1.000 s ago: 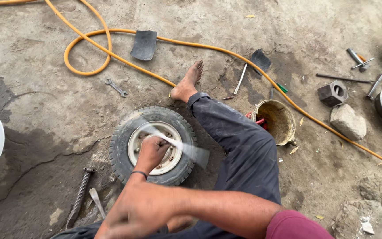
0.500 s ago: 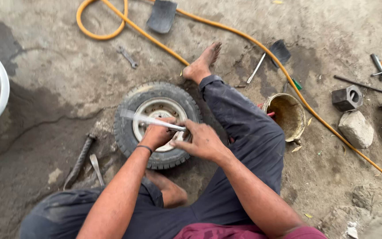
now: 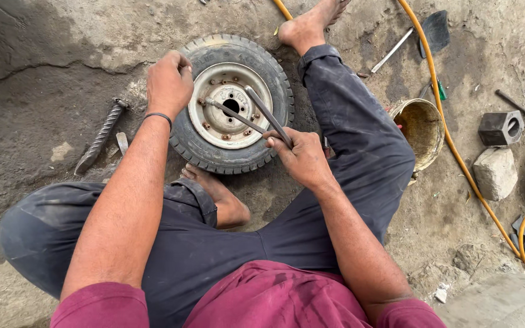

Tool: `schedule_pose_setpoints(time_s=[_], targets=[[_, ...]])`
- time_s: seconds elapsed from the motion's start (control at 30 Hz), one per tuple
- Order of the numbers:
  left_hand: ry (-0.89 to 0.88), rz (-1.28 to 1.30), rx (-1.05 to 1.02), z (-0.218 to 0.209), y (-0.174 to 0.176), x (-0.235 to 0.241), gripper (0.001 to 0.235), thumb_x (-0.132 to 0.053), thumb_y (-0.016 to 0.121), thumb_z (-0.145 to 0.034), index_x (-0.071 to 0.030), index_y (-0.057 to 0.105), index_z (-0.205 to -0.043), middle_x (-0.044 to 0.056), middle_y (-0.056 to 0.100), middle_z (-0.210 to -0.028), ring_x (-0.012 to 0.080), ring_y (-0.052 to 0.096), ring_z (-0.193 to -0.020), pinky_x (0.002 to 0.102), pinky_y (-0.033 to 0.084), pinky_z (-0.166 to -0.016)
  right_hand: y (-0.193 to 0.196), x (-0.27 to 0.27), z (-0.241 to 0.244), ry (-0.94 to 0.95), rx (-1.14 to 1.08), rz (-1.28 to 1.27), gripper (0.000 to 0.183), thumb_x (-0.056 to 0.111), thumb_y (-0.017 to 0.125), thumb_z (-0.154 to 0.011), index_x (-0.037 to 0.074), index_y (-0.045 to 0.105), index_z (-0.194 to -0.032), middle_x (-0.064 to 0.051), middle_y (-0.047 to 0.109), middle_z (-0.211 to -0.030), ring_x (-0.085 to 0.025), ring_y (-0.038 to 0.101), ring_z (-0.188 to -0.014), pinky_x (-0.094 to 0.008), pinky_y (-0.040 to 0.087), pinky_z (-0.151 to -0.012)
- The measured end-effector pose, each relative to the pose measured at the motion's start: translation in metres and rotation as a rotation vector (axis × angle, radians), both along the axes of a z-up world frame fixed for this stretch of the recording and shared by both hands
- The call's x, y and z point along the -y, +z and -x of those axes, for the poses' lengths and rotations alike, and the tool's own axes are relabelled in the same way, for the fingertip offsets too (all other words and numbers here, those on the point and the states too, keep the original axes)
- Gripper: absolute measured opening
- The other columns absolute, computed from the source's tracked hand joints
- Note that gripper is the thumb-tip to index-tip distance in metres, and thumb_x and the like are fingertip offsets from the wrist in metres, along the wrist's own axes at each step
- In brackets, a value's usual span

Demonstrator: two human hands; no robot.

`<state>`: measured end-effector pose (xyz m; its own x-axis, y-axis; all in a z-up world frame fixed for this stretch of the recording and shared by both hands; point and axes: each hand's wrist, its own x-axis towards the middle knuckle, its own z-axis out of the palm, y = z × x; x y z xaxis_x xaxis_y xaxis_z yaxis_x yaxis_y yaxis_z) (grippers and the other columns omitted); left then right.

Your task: The person sits on the ground and uses a metal rod to repeatedly scrape and clean the inner rim of a small tire. The person manipulates the rod with both hands to remove debris from the wheel's surface.

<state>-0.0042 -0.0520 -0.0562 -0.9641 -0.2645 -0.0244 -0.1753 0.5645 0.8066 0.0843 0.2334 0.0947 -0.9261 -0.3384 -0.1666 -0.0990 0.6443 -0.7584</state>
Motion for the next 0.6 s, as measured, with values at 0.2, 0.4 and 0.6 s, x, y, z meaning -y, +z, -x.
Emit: schedule_pose_setpoints(time_s=[0.2, 0.4, 0.6], targets=[[-0.174, 0.163, 0.098, -0.014, 0.005, -0.017, 0.009, -0.011, 0.063, -0.095, -0.009, 0.071, -0.097, 0.017, 0.074, -0.1, 0.0351, 0.07, -0.097, 0.048, 0.052, -0.086, -0.003, 0.011, 0.002, -0.104, 0.012, -0.085, 0.018, 0.016, 0.069, -0.099, 0.006, 0.078, -0.111, -0.001, 0.065, -0.067, -0.004, 0.048, -0.057, -0.029, 0.042, -0.053], [-0.347, 0.231, 0.199, -0.014, 0.007, -0.028, 0.02, -0.013, 0.062, -0.098, -0.013, 0.068, -0.117, 0.014, 0.075, -0.107, 0.0344, 0.071, -0.104, 0.048, 0.053, -0.095, -0.019, 0.021, 0.001, -0.167, -0.033, -0.027, 0.015, 0.013, 0.066, -0.1, 0.006, 0.075, -0.109, 0.003, 0.073, -0.074, -0.003, 0.052, -0.054, -0.026, 0.043, -0.05], [-0.664, 0.232, 0.423, -0.03, 0.014, -0.063, 0.058, -0.021, 0.067, -0.095, -0.018, 0.047, -0.149, 0.022, 0.072, -0.114, 0.0374, 0.068, -0.112, 0.047, 0.051, -0.1, -0.028, 0.032, -0.022, -0.136, -0.106, -0.048, 0.013, 0.014, 0.067, -0.101, 0.005, 0.073, -0.108, -0.005, 0.068, -0.069, -0.011, 0.06, -0.056, -0.031, 0.047, -0.053]])
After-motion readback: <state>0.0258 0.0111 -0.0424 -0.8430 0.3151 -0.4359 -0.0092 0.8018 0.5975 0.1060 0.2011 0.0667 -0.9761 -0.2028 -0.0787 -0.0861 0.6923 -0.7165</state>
